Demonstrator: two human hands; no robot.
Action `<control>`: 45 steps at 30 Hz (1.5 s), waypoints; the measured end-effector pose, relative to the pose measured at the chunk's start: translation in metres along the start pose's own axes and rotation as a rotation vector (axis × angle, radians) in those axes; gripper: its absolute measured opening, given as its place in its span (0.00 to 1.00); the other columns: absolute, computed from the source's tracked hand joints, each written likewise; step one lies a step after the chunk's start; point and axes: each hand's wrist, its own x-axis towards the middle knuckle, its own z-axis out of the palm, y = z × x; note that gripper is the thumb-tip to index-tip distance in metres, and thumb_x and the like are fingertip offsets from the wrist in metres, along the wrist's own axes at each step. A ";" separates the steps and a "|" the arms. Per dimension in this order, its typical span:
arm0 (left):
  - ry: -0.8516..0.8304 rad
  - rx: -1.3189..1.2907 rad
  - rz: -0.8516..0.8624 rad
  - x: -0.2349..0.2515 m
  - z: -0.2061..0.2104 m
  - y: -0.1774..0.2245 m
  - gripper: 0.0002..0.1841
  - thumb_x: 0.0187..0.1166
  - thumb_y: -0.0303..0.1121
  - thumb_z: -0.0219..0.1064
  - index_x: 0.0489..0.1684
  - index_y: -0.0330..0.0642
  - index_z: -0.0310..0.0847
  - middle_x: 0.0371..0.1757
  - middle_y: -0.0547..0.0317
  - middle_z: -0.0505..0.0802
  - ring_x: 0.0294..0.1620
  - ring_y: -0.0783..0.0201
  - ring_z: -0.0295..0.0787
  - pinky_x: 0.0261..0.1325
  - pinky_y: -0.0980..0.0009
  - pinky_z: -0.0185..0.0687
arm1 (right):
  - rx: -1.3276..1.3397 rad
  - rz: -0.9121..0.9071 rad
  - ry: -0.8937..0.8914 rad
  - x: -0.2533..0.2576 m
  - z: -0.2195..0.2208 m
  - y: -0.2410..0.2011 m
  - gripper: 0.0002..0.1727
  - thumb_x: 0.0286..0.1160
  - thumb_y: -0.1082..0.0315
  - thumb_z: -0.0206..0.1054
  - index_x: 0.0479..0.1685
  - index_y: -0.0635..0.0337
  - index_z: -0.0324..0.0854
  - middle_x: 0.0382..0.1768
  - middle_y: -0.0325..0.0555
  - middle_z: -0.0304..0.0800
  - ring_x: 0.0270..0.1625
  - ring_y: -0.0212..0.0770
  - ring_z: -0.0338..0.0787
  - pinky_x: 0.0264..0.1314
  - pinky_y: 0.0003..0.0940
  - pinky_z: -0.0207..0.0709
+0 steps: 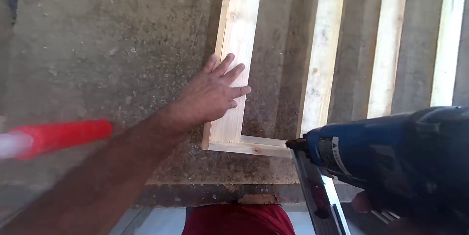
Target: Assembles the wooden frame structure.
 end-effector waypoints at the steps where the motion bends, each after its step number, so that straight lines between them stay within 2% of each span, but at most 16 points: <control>1: -0.052 0.020 0.009 -0.001 -0.003 0.000 0.26 0.88 0.53 0.56 0.87 0.80 0.67 0.97 0.51 0.53 0.97 0.35 0.33 0.90 0.26 0.26 | 0.006 -0.008 -0.027 0.000 0.010 -0.006 0.13 0.76 0.70 0.65 0.56 0.50 0.85 0.51 0.43 0.95 0.28 0.32 0.89 0.28 0.29 0.85; 5: -0.127 -0.009 0.006 0.010 -0.014 -0.002 0.28 0.82 0.54 0.65 0.85 0.82 0.70 0.98 0.57 0.50 0.96 0.33 0.33 0.86 0.20 0.22 | -0.031 -0.044 -0.108 -0.003 0.044 -0.029 0.13 0.82 0.65 0.62 0.60 0.43 0.83 0.54 0.35 0.93 0.33 0.27 0.89 0.33 0.25 0.85; 8: -0.132 -0.023 0.009 0.010 -0.011 -0.003 0.29 0.80 0.54 0.67 0.84 0.82 0.71 0.98 0.60 0.49 0.96 0.33 0.35 0.86 0.20 0.21 | -0.043 -0.135 -0.250 0.000 0.040 -0.029 0.18 0.78 0.69 0.57 0.65 0.62 0.78 0.60 0.58 0.88 0.35 0.42 0.90 0.33 0.39 0.85; 9: -0.121 -0.023 0.013 0.011 -0.011 -0.004 0.28 0.80 0.54 0.67 0.83 0.82 0.72 0.98 0.59 0.50 0.96 0.33 0.36 0.86 0.20 0.21 | -0.087 -0.108 -0.218 0.004 0.051 -0.037 0.17 0.80 0.68 0.59 0.64 0.59 0.80 0.58 0.54 0.90 0.34 0.39 0.90 0.32 0.37 0.85; 10: -0.115 -0.036 0.016 0.011 -0.011 -0.005 0.28 0.81 0.53 0.66 0.83 0.81 0.72 0.98 0.59 0.51 0.96 0.33 0.36 0.86 0.20 0.21 | -0.149 -0.043 -0.146 0.009 0.070 -0.050 0.13 0.81 0.66 0.62 0.59 0.52 0.83 0.51 0.43 0.94 0.32 0.33 0.90 0.31 0.31 0.86; 12: -0.102 -0.075 0.017 0.010 -0.010 -0.006 0.26 0.82 0.51 0.65 0.82 0.80 0.74 0.98 0.61 0.52 0.96 0.35 0.37 0.86 0.21 0.21 | -0.160 0.091 -0.115 0.037 0.094 -0.058 0.08 0.80 0.65 0.67 0.51 0.52 0.87 0.35 0.41 0.92 0.24 0.34 0.87 0.24 0.31 0.83; 14: -0.094 -0.101 0.029 0.010 -0.007 -0.008 0.25 0.85 0.50 0.60 0.83 0.80 0.73 0.98 0.61 0.53 0.97 0.36 0.37 0.87 0.22 0.21 | -0.179 0.158 -0.159 0.053 0.101 -0.061 0.05 0.78 0.64 0.67 0.45 0.51 0.87 0.27 0.36 0.88 0.22 0.32 0.86 0.24 0.28 0.83; 16: -0.070 -0.122 0.036 0.007 -0.002 -0.010 0.24 0.86 0.51 0.59 0.82 0.80 0.74 0.98 0.61 0.54 0.97 0.37 0.37 0.88 0.22 0.21 | -0.220 0.184 -0.159 0.052 0.105 -0.065 0.06 0.77 0.63 0.68 0.45 0.51 0.87 0.27 0.36 0.89 0.23 0.31 0.87 0.27 0.27 0.85; 20: -0.123 -0.152 0.093 0.007 -0.012 -0.016 0.30 0.77 0.43 0.71 0.81 0.81 0.75 0.98 0.58 0.53 0.97 0.35 0.36 0.87 0.21 0.19 | -0.193 0.144 -0.100 0.042 0.104 -0.053 0.08 0.78 0.61 0.70 0.49 0.51 0.89 0.30 0.37 0.91 0.25 0.33 0.88 0.28 0.30 0.85; 22: -0.204 -0.144 0.089 0.003 -0.023 -0.011 0.30 0.81 0.36 0.66 0.83 0.80 0.74 0.98 0.56 0.53 0.96 0.33 0.37 0.86 0.19 0.21 | -0.136 0.143 -0.073 0.036 0.105 -0.046 0.09 0.80 0.62 0.69 0.50 0.52 0.89 0.31 0.39 0.92 0.24 0.34 0.87 0.27 0.30 0.85; 24: -0.223 -0.133 0.055 0.001 -0.028 0.002 0.28 0.82 0.35 0.63 0.84 0.71 0.75 0.96 0.48 0.58 0.94 0.29 0.43 0.85 0.18 0.26 | -0.133 0.151 -0.067 0.033 0.106 -0.047 0.08 0.80 0.63 0.68 0.49 0.53 0.88 0.33 0.39 0.92 0.25 0.34 0.88 0.28 0.31 0.86; 28: -0.280 -0.071 -0.015 0.010 -0.040 0.014 0.33 0.76 0.37 0.69 0.86 0.57 0.73 0.94 0.42 0.59 0.92 0.27 0.49 0.87 0.22 0.32 | -0.190 0.128 -0.071 0.031 0.106 -0.051 0.10 0.80 0.60 0.70 0.51 0.53 0.87 0.37 0.39 0.93 0.29 0.36 0.91 0.32 0.34 0.89; 31: -0.271 -0.039 -0.058 0.017 -0.046 0.007 0.33 0.78 0.37 0.68 0.88 0.63 0.70 0.94 0.33 0.55 0.92 0.19 0.38 0.85 0.18 0.25 | -0.246 0.151 -0.074 0.035 0.107 -0.056 0.11 0.79 0.59 0.70 0.51 0.53 0.87 0.35 0.39 0.93 0.30 0.36 0.91 0.34 0.35 0.89; 33: -0.286 -0.001 -0.075 0.022 -0.050 0.007 0.35 0.77 0.37 0.69 0.90 0.61 0.67 0.91 0.30 0.60 0.91 0.20 0.43 0.85 0.19 0.23 | -0.280 0.171 -0.074 0.038 0.109 -0.064 0.10 0.78 0.58 0.71 0.50 0.51 0.88 0.34 0.35 0.92 0.29 0.33 0.90 0.32 0.32 0.88; 39: -0.269 -0.001 -0.062 0.023 -0.048 0.002 0.35 0.78 0.38 0.68 0.91 0.60 0.65 0.90 0.31 0.63 0.90 0.21 0.50 0.83 0.17 0.22 | -0.318 0.141 -0.081 0.036 0.108 -0.065 0.11 0.78 0.61 0.71 0.53 0.55 0.87 0.37 0.38 0.94 0.31 0.34 0.92 0.35 0.34 0.90; 45: -0.275 -0.019 -0.059 0.023 -0.049 0.003 0.36 0.75 0.41 0.72 0.89 0.58 0.68 0.90 0.33 0.65 0.90 0.22 0.49 0.83 0.16 0.20 | -0.301 0.129 -0.080 0.032 0.109 -0.062 0.10 0.79 0.64 0.69 0.53 0.57 0.86 0.37 0.40 0.94 0.32 0.34 0.92 0.38 0.35 0.90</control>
